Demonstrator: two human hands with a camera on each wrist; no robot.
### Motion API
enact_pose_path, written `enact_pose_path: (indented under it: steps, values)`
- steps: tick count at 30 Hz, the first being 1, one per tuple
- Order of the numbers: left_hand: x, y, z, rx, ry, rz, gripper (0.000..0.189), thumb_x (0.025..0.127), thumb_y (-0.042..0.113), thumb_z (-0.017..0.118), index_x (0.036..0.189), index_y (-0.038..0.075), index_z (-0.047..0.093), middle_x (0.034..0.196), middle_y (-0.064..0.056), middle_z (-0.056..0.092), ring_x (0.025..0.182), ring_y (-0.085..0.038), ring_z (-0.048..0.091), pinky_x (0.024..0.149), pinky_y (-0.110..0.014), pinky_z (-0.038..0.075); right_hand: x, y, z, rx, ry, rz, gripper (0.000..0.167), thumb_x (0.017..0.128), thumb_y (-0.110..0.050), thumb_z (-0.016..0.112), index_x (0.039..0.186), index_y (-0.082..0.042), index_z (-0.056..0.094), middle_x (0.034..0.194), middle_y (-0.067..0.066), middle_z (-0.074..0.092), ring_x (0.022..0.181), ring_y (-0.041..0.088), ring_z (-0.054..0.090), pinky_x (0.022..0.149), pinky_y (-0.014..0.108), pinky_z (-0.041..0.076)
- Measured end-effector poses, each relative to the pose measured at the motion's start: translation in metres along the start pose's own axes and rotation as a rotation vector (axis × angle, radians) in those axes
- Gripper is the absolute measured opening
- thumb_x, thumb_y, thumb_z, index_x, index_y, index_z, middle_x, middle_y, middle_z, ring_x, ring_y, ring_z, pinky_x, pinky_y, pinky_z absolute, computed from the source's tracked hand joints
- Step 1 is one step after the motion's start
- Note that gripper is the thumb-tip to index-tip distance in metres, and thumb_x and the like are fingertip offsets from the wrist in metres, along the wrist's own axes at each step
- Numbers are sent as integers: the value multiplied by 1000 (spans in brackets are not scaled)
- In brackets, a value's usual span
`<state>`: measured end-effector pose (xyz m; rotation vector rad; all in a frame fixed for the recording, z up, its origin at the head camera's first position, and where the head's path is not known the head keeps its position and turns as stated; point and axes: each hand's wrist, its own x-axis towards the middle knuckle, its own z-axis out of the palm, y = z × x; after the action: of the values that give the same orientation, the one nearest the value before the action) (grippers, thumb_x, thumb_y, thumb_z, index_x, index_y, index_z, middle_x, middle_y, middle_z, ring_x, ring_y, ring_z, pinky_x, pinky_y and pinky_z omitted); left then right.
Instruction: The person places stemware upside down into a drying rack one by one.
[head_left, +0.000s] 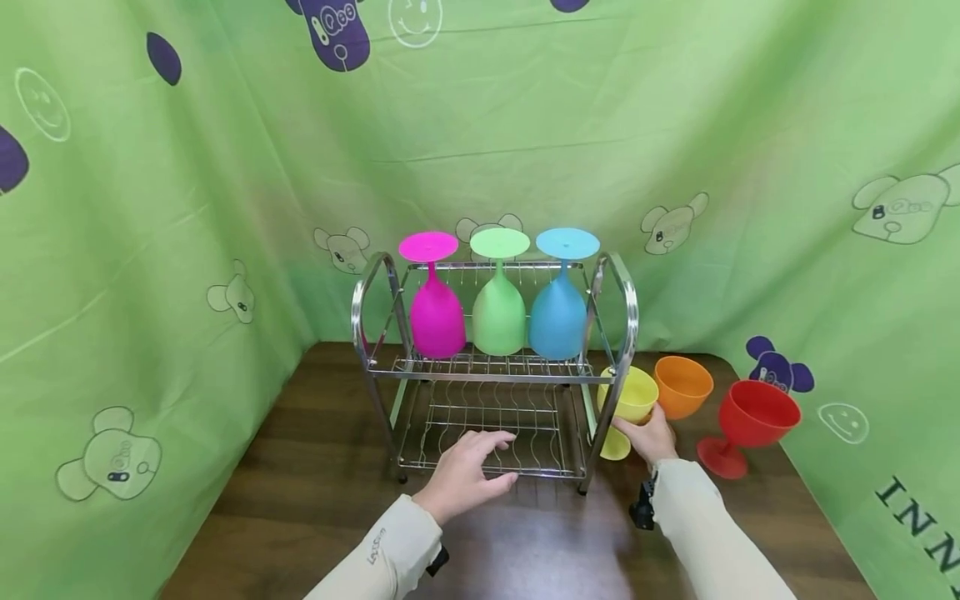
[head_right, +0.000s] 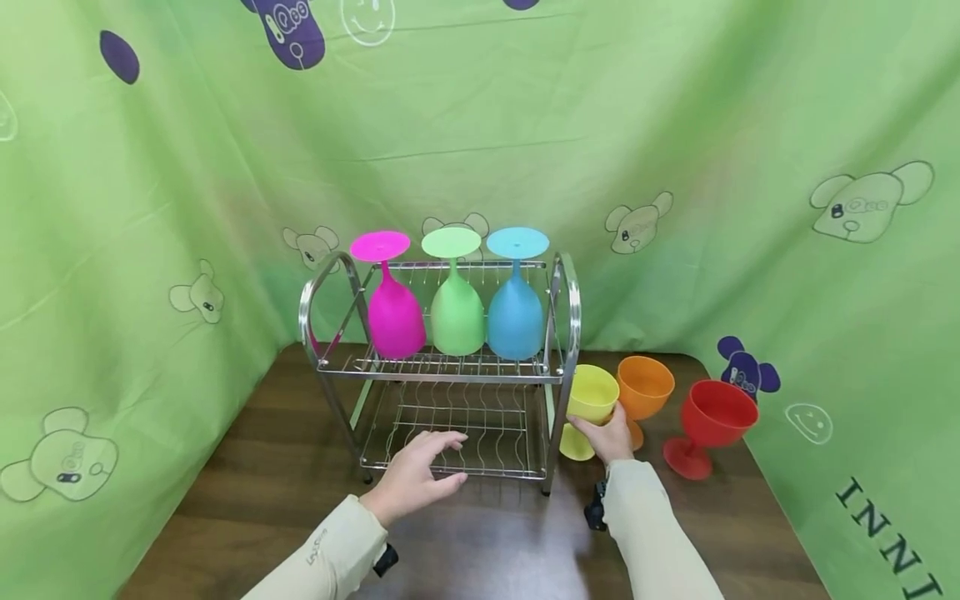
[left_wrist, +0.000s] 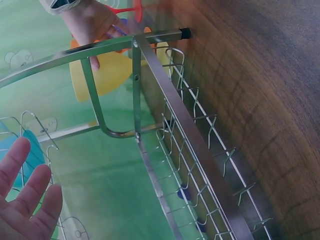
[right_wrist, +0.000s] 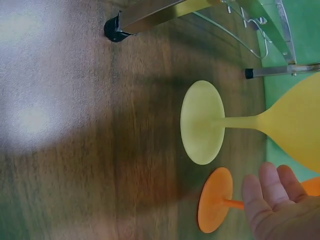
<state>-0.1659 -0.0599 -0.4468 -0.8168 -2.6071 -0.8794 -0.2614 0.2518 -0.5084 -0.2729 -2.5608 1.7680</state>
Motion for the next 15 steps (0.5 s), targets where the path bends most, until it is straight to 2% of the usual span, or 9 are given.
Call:
enact_pose_path:
  steps: [6, 12, 15]
  values:
    - [0, 2, -1, -9, -22, -1, 47, 78, 25, 74, 121, 10, 62, 101, 3, 65, 88, -12, 56, 75, -24, 47, -1, -1, 2, 47, 19, -18, 70, 84, -10, 68, 139, 4, 28, 128, 25, 42, 112, 33, 43, 96, 43, 36]
    - [-1, -1, -1, 3, 52, 60, 44, 77, 23, 75, 117, 10, 63, 97, 4, 65, 86, -11, 56, 73, -23, 48, -4, -1, 5, 12, 68, 28, 76, 82, -17, 71, 138, 5, 24, 126, 26, 41, 111, 38, 43, 96, 48, 35]
    - [0, -2, -4, -25, 80, 64, 41, 76, 20, 75, 115, 9, 64, 96, 1, 66, 87, -14, 58, 74, -27, 49, -6, 2, 8, -27, 112, 28, 77, 80, -17, 71, 136, 8, 24, 123, 29, 42, 108, 41, 45, 94, 50, 37]
